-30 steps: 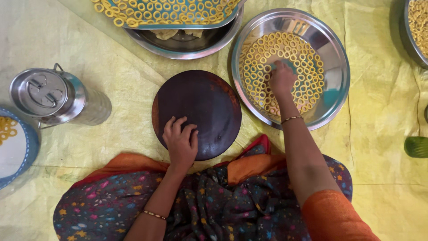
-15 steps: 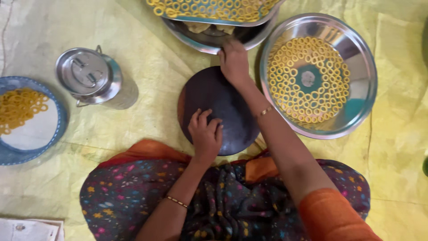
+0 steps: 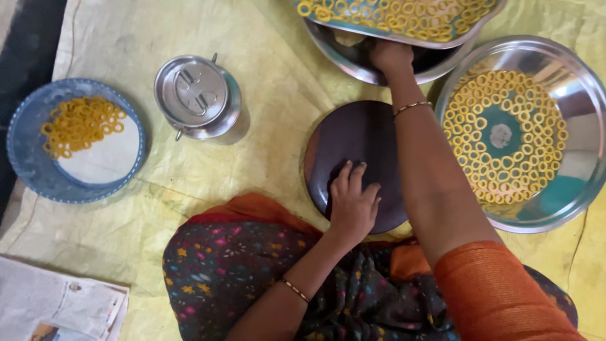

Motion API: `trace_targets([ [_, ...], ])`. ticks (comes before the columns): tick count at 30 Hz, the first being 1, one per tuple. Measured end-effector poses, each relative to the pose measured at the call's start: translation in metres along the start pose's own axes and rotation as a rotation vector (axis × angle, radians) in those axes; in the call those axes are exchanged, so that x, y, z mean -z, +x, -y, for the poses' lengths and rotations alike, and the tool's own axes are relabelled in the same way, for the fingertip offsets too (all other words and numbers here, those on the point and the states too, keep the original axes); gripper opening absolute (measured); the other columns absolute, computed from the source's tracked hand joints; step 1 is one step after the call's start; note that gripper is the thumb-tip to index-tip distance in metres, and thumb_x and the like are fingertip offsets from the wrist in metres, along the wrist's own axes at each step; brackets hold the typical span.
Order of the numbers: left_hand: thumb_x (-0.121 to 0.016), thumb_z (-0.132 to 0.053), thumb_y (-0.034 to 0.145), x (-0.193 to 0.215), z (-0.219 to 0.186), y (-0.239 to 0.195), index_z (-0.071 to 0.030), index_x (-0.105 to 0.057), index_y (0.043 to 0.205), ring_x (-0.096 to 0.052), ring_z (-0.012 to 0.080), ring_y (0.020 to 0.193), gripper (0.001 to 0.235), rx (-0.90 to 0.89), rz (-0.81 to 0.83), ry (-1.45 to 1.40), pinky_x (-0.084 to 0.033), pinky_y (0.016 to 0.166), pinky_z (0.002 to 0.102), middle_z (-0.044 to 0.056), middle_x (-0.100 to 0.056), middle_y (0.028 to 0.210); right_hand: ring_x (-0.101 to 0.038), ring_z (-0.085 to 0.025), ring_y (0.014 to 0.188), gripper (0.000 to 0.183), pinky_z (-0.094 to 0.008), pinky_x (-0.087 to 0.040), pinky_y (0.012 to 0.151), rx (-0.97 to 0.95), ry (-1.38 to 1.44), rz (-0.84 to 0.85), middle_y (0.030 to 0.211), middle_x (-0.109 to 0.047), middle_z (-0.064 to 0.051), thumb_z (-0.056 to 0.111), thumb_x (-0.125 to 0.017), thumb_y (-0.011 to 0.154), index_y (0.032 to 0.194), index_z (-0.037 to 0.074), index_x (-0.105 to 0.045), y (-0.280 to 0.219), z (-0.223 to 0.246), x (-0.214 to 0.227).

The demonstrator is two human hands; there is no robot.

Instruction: The person rolls a small piece of yellow dough into a thin rope on a wooden board, then folds and joins the ends to form a ring. The finished rings are placed into a large metal tray.

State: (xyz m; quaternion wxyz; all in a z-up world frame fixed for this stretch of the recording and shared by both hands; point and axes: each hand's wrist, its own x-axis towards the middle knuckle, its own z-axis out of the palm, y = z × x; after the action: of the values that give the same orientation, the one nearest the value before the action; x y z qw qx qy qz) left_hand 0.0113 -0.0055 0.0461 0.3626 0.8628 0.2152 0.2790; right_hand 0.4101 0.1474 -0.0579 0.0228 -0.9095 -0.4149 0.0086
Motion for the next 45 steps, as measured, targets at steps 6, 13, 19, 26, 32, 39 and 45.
trace_targets([
  [6,-0.075,-0.014,0.086,-0.005,-0.001,-0.001,-0.004,-0.073,0.111,-0.039,0.0444,0.141,0.026,0.006,0.039,-0.045,-0.036,0.109,0.058,0.022,-0.050,0.145,-0.060,-0.040,0.121,0.051,-0.053,-0.049,0.097,-0.062,-0.013,0.006,0.135,-0.063,-0.018,0.050,-0.059,0.099,0.134,0.015,-0.066,0.004,0.000,-0.004],
  [13,-0.073,-0.014,0.090,-0.007,0.000,-0.004,-0.005,-0.072,0.109,-0.042,0.0424,0.141,0.021,-0.029,0.053,-0.028,-0.037,0.111,0.057,0.020,-0.054,0.142,-0.061,-0.038,0.122,0.043,-0.053,-0.051,0.093,-0.007,-0.086,0.081,0.135,-0.065,-0.015,0.046,-0.056,0.102,0.131,0.017,-0.068,0.004,0.010,0.003],
  [19,-0.074,-0.013,0.088,-0.005,0.001,0.001,-0.004,-0.073,0.108,-0.049,0.0392,0.136,0.023,-0.037,0.062,-0.044,-0.039,0.109,0.054,0.018,-0.059,0.136,-0.063,-0.041,0.115,0.043,-0.053,-0.052,0.090,0.003,-0.077,0.077,0.127,-0.066,-0.020,0.043,-0.064,0.096,0.125,0.013,-0.070,-0.010,0.014,0.023],
  [26,-0.074,-0.015,0.087,-0.003,-0.002,-0.001,-0.004,-0.074,0.108,-0.050,0.0377,0.133,0.024,-0.054,0.050,-0.030,-0.039,0.109,0.053,0.017,-0.060,0.133,-0.070,-0.034,0.107,0.040,-0.046,-0.054,0.094,-0.074,0.131,0.071,0.113,-0.076,-0.015,0.051,-0.071,0.093,0.112,0.016,-0.079,-0.042,0.025,0.053],
  [32,-0.073,-0.014,0.087,-0.006,0.002,-0.002,-0.005,-0.074,0.108,-0.050,0.0346,0.132,0.023,-0.058,0.047,-0.041,-0.039,0.108,0.051,0.013,-0.062,0.129,-0.069,-0.030,0.106,0.045,-0.047,-0.050,0.092,-0.254,0.184,0.074,0.112,-0.075,-0.011,0.051,-0.081,0.082,0.107,0.014,-0.076,-0.059,0.040,0.074],
  [39,-0.074,-0.012,0.088,-0.010,0.004,-0.002,-0.004,-0.074,0.107,-0.051,0.0350,0.131,0.021,-0.065,0.067,-0.046,-0.041,0.107,0.051,0.014,-0.063,0.127,-0.072,-0.028,0.106,0.046,-0.045,-0.045,0.099,-0.229,0.466,-0.144,0.111,-0.077,-0.008,0.032,-0.076,0.086,0.124,0.012,-0.061,-0.086,0.036,0.065],
  [45,-0.074,-0.011,0.087,-0.010,0.003,-0.005,-0.003,-0.074,0.108,-0.051,0.0350,0.130,0.022,-0.066,0.076,-0.068,-0.043,0.106,0.050,0.015,-0.063,0.126,-0.071,-0.029,0.110,0.032,-0.040,-0.047,0.097,-0.164,0.580,-0.190,0.116,-0.076,-0.013,0.025,-0.068,0.095,0.126,0.018,-0.069,-0.092,0.032,0.072],
])
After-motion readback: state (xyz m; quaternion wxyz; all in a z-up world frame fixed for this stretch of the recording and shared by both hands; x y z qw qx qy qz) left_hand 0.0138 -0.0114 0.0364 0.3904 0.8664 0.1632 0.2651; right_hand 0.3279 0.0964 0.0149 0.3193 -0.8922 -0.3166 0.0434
